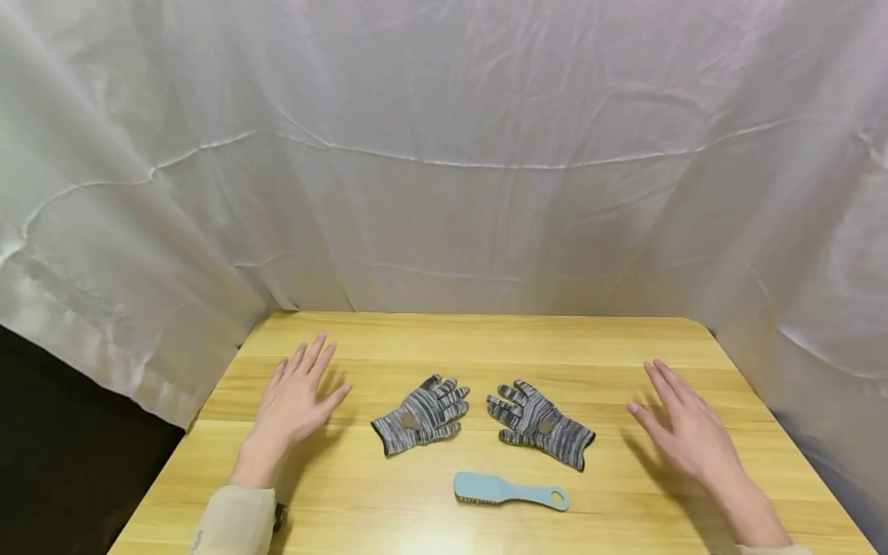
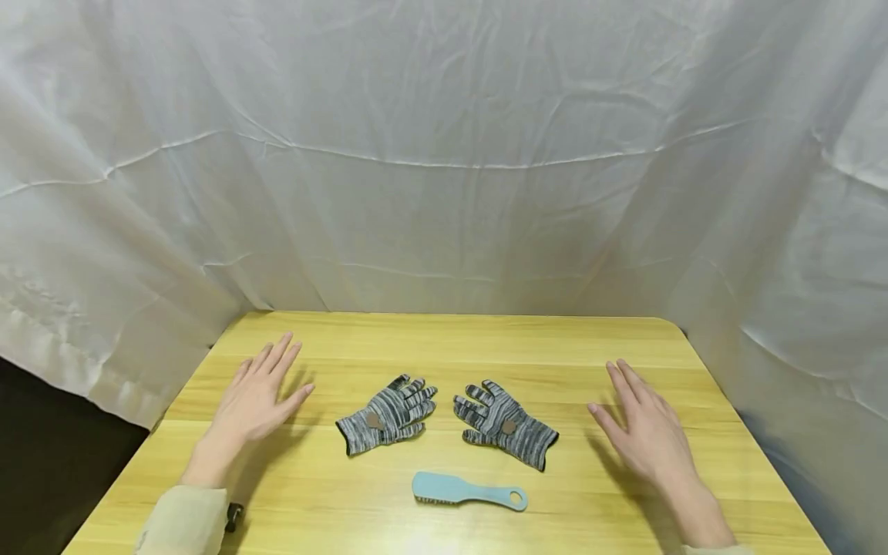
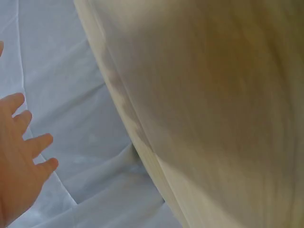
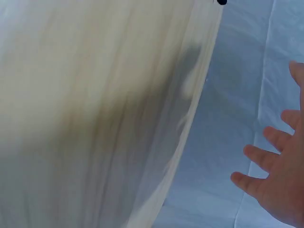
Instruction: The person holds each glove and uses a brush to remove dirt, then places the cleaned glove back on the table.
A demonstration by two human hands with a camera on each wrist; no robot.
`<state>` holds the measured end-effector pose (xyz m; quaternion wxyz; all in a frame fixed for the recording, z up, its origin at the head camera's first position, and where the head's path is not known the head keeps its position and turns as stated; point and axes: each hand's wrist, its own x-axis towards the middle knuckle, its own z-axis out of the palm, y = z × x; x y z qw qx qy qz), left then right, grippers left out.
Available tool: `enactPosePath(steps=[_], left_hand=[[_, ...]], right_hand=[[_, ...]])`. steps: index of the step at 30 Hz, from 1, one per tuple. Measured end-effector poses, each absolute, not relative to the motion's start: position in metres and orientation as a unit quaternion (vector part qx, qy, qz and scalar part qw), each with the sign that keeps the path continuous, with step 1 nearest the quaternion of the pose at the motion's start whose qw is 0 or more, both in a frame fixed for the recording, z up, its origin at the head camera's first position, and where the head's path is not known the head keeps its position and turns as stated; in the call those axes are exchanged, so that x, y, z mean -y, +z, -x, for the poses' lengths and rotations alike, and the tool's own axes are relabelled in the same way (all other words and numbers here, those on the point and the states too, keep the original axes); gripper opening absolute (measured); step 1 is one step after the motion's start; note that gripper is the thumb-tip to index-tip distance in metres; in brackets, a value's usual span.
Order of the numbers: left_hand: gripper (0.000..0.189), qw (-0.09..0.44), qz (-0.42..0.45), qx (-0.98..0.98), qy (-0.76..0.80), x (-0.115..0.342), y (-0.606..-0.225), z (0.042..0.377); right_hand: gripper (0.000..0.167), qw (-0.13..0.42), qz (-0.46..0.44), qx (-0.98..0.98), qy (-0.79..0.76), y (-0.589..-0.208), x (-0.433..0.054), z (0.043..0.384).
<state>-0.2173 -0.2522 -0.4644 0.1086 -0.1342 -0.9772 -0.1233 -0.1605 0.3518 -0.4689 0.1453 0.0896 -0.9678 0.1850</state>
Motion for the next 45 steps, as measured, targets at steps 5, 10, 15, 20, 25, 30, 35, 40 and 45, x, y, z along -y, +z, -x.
enactPosePath(steps=[5,10,15,20,25,30,35,40,45], left_hand=[[0.079,0.134,0.146,0.97,-0.139,0.243,-0.462,0.218],[0.073,0.137,0.158,0.964,-0.163,0.232,-0.457,0.218],[0.069,0.134,0.188,0.957,-0.176,0.221,-0.455,0.221],[0.065,0.12,0.209,0.953,-0.184,0.209,-0.457,0.222],[0.063,0.093,0.224,0.952,-0.186,0.198,-0.462,0.222],[0.062,0.082,0.247,0.948,-0.184,0.189,-0.466,0.222],[0.061,0.065,0.27,0.945,-0.17,0.183,-0.47,0.224],[0.058,0.044,0.287,0.942,-0.167,0.178,-0.473,0.227],[0.056,0.029,0.3,0.939,-0.167,0.176,-0.476,0.229]], right_hand=[[0.078,0.167,-0.095,0.958,0.211,-0.463,-0.339,0.157],[0.074,0.202,-0.125,0.944,0.23,-0.458,-0.322,0.155],[0.071,0.223,-0.162,0.933,0.23,-0.455,-0.302,0.152],[0.071,0.23,-0.199,0.927,0.22,-0.456,-0.285,0.147],[0.071,0.221,-0.234,0.924,0.206,-0.459,-0.27,0.143],[0.066,0.21,-0.272,0.918,0.196,-0.462,-0.257,0.138],[0.062,0.203,-0.303,0.913,0.182,-0.465,-0.245,0.132],[0.063,0.189,-0.329,0.91,0.167,-0.466,-0.235,0.127],[0.063,0.156,-0.345,0.913,0.149,-0.467,-0.225,0.121]])
